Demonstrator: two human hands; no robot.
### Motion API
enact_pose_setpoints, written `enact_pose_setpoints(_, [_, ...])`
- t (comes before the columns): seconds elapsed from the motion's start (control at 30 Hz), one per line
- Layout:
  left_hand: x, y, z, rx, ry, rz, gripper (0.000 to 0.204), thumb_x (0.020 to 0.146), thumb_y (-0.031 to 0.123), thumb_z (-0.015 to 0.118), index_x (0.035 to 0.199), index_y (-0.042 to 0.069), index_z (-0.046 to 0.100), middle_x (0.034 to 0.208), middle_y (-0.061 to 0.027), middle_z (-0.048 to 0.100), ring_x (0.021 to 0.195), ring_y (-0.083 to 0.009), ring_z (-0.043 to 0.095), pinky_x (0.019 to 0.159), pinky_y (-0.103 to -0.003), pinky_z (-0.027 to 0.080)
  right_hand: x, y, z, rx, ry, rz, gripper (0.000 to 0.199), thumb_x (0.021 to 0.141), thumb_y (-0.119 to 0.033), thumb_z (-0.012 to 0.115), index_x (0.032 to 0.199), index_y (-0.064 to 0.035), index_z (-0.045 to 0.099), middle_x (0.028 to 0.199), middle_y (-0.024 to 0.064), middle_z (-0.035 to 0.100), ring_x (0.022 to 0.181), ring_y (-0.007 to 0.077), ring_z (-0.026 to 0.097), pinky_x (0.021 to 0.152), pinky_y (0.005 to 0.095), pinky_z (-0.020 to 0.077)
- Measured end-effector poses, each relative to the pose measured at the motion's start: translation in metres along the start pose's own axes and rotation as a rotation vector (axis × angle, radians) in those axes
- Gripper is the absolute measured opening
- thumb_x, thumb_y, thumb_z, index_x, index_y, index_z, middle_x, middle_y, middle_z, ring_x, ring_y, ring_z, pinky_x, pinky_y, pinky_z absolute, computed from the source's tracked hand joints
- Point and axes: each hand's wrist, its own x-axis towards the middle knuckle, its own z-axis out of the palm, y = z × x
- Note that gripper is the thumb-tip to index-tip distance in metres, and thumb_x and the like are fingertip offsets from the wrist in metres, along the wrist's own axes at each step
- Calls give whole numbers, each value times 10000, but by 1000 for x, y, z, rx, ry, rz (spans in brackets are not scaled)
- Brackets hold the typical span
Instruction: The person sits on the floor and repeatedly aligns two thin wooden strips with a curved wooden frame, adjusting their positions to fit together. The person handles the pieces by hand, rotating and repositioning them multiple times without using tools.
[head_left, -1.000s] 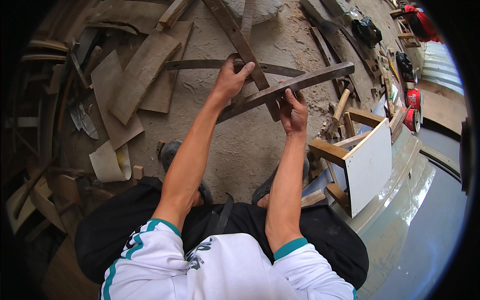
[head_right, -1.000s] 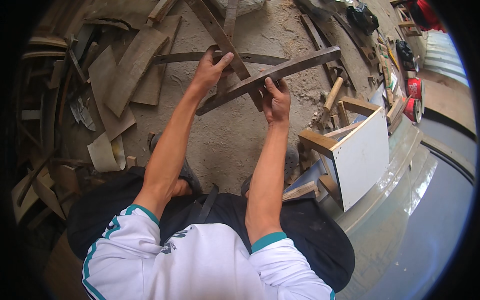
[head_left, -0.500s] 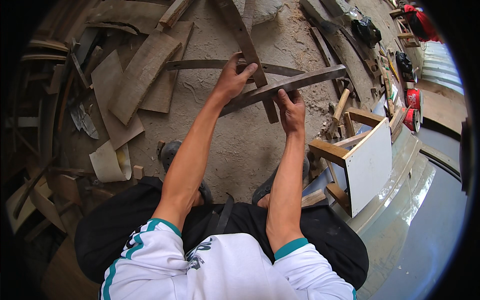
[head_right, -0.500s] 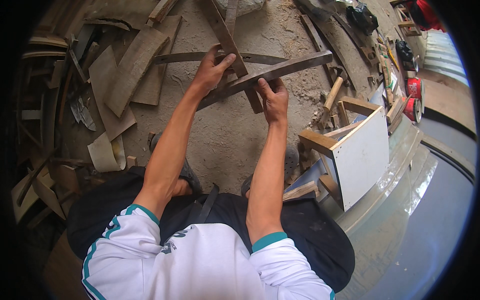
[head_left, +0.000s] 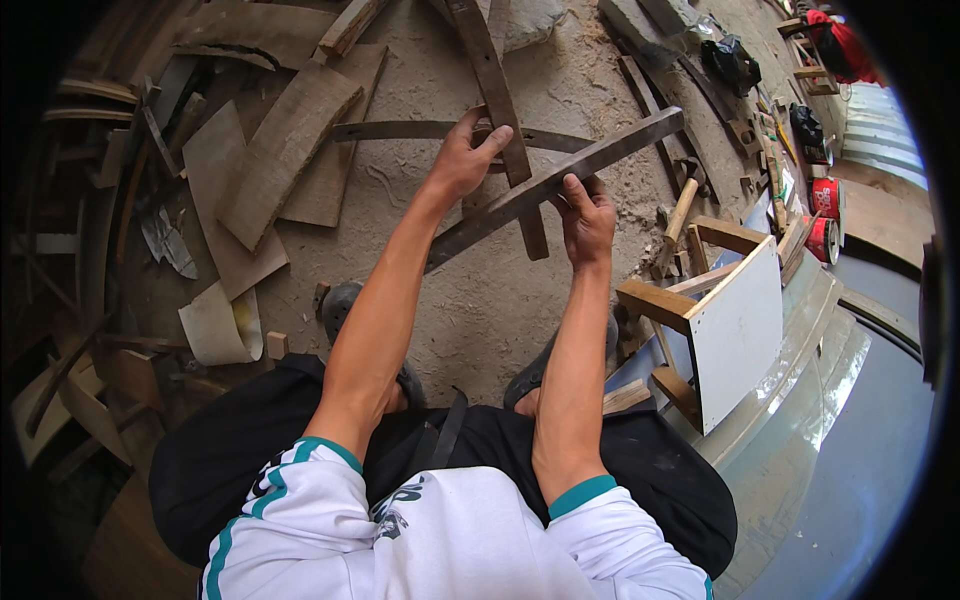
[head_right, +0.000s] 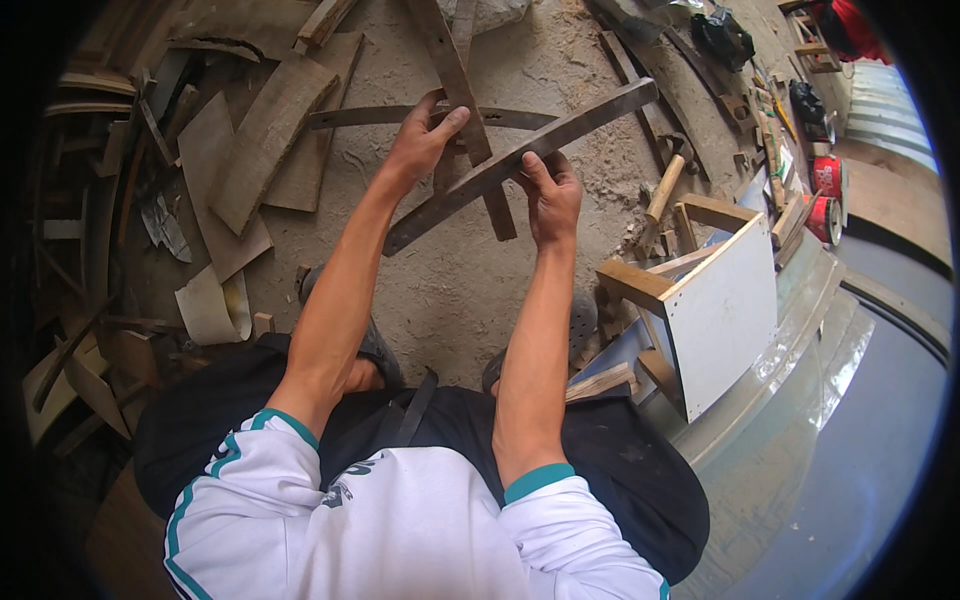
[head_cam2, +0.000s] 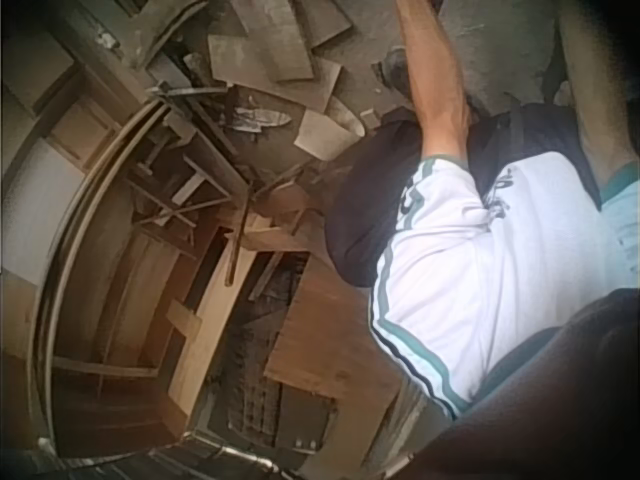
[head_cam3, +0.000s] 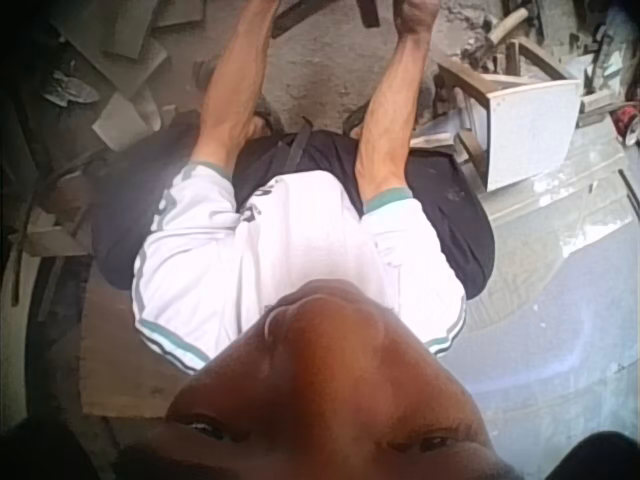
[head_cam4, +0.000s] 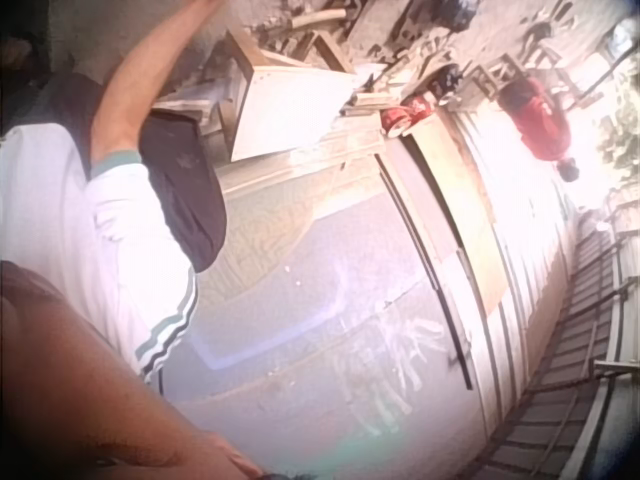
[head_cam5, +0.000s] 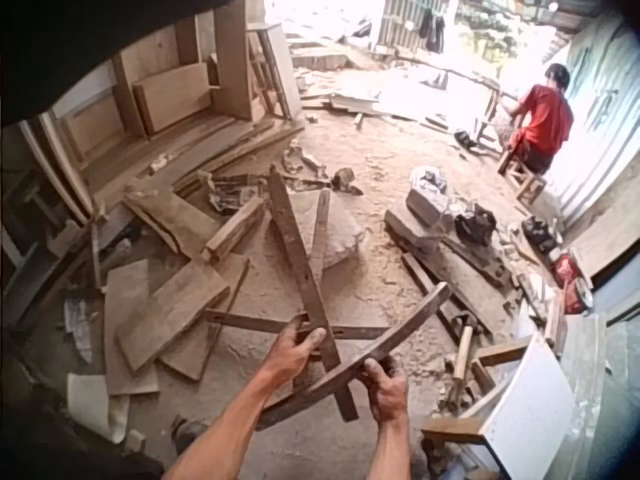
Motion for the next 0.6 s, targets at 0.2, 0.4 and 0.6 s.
enact_pose_setpoints(0.2, [2, 1, -6, 51, -10, -12, 518, 978, 267, 633, 1404, 30, 458, 1117, -128, 685, 1015, -179, 651, 868, -330, 539, 4, -15, 7, 20, 32, -52, 308, 929, -121, 694, 1197, -34, 570, 1115, 108, 668, 956, 195, 668, 826, 381, 583])
enact_pose_setpoints(0.4, [2, 3, -6, 68, -26, -13, 573, 986, 320, 623, 1448, 48, 423, 1173, -143, 665, 1055, -168, 636, 877, -323, 531, 5, -22, 14, 170, 48, -47, 235, 1012, -157, 555, 1231, -72, 541, 1224, 156, 641, 998, 215, 667, 833, 435, 588])
enact_pose_setpoints(0.6, [6, -7, -6, 101, 5, 55, 568, 1007, 314, 586, 1464, 41, 387, 998, -79, 672, 910, -132, 648, 785, -299, 527, 11, -26, 29, 167, -45, -56, 257, 1046, -195, 478, 1257, -51, 513, 1237, 170, 628, 944, 208, 665, 768, 404, 593])
